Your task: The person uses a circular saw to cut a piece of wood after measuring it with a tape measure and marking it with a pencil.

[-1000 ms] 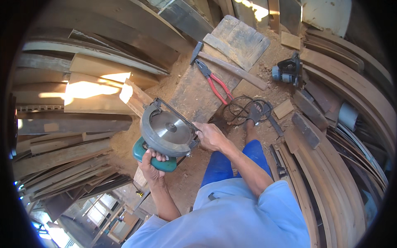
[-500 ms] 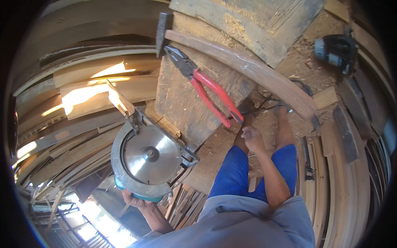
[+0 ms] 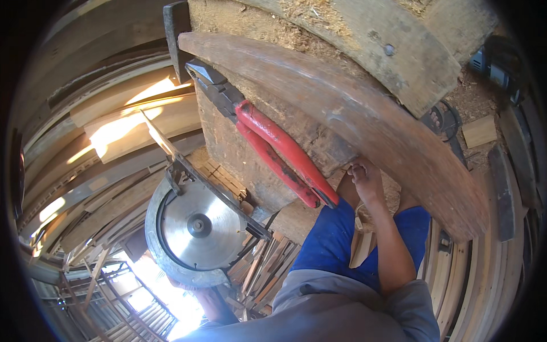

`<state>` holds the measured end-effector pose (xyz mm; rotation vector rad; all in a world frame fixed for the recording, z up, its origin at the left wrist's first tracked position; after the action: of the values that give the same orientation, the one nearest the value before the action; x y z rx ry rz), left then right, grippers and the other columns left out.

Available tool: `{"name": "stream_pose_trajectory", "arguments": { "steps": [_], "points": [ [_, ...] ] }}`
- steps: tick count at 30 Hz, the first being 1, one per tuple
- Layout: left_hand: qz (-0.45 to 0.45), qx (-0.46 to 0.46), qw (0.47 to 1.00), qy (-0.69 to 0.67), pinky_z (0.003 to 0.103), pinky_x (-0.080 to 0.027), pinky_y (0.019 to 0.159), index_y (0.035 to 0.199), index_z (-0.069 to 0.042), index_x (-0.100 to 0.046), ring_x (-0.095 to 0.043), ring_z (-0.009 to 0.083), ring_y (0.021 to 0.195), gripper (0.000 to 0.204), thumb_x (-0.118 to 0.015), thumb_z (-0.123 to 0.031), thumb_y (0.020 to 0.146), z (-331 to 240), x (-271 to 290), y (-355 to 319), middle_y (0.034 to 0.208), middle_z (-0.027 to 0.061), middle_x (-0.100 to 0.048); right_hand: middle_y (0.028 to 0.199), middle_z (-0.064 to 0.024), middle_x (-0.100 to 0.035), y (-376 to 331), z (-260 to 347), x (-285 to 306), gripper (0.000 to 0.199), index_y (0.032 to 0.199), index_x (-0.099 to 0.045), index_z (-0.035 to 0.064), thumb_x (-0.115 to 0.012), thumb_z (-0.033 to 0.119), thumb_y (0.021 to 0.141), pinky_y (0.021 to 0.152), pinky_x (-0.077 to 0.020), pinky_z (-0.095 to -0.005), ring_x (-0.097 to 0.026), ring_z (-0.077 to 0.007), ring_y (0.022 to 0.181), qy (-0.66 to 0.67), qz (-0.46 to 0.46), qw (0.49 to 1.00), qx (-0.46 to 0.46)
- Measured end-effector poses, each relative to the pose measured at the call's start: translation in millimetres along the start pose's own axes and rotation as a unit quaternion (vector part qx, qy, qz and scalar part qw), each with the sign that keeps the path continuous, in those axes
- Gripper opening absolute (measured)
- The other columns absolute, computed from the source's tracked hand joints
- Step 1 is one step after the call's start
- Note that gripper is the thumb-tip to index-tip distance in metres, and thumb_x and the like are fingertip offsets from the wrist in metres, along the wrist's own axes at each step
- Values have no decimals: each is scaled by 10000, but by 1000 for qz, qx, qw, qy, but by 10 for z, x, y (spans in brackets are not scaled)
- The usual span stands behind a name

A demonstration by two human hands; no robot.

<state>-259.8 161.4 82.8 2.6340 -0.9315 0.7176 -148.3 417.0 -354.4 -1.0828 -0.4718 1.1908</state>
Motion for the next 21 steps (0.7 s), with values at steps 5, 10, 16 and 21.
{"name": "stream_pose_trajectory", "arguments": {
  "steps": [5, 10, 16, 21],
  "points": [
    [32, -8, 999, -2, 405, -584, 867, 1173, 45, -644, -703, 275, 967, 438, -462, -300, 974, 11, 90, 136, 1092, 186, -709, 868, -71, -662, 71, -155, -33, 238, 1089, -638, -35, -508, 137, 987, 650, -473, -276, -560, -117, 701, 23, 14, 1000, -12],
    [84, 13, 995, -48, 418, -594, 878, 1183, 48, -642, -706, 288, 989, 448, -480, -310, 967, 34, 104, 174, 1114, 202, -707, 865, -54, -645, 81, -191, -70, 234, 1100, -638, -22, -508, 131, 979, 645, -467, -268, -564, -117, 718, 62, 12, 997, -37],
    [67, 33, 995, -63, 426, -600, 872, 1188, 48, -645, -709, 304, 978, 475, -510, -338, 946, 51, 11, 137, 1114, 207, -708, 868, -35, -631, 175, -547, -156, 229, 1115, -656, 18, -507, 100, 961, 619, -439, -251, -533, -92, 703, 154, 17, 983, -97],
    [94, 47, 991, -78, 413, -595, 876, 1179, 34, -656, -707, 311, 963, 474, -522, -341, 923, 62, 23, 137, 1099, 208, -710, 868, -27, -629, 129, -285, -163, 237, 1123, -660, 25, -504, 91, 956, 598, -407, -235, -503, -71, 682, 175, 43, 977, -113]
  ]
}}
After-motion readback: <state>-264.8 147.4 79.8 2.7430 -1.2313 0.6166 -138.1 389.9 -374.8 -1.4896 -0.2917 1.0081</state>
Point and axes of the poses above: each hand's wrist, its own y-axis towards the middle knuckle, its own x-axis out of the back of the hand, z = x × y, the point moved 6 cm from there along y, towards the middle knuckle
